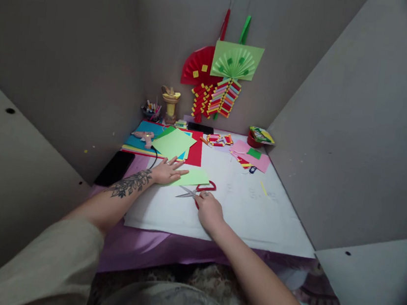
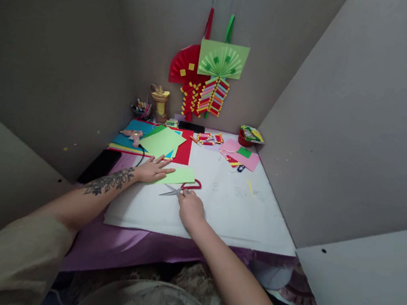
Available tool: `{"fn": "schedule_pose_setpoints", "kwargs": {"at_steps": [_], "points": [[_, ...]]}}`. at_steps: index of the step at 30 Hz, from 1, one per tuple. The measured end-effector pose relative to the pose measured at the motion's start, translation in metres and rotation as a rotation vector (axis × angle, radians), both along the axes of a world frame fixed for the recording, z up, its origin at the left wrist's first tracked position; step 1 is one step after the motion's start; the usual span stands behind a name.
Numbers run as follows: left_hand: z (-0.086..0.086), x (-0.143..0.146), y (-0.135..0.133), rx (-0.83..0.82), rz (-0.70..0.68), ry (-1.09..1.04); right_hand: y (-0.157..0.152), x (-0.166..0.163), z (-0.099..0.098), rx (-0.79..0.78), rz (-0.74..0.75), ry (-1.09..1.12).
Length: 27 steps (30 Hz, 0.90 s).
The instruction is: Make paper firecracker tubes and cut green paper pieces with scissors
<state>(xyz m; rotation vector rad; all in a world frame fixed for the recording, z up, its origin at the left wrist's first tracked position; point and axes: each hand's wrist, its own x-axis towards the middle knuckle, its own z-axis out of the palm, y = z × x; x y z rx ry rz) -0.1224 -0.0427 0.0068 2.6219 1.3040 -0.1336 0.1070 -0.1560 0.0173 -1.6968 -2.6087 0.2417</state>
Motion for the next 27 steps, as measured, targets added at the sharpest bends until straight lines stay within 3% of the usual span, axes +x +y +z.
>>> {"fn": "schedule_pose_setpoints", "kwargs": {"at_steps": [27], "points": [[-0.003, -0.001, 0.004, -0.028, -0.011, 0.003, -0.007, -0.043, 0.003, -0.027, 0.102, 0.059]]}}
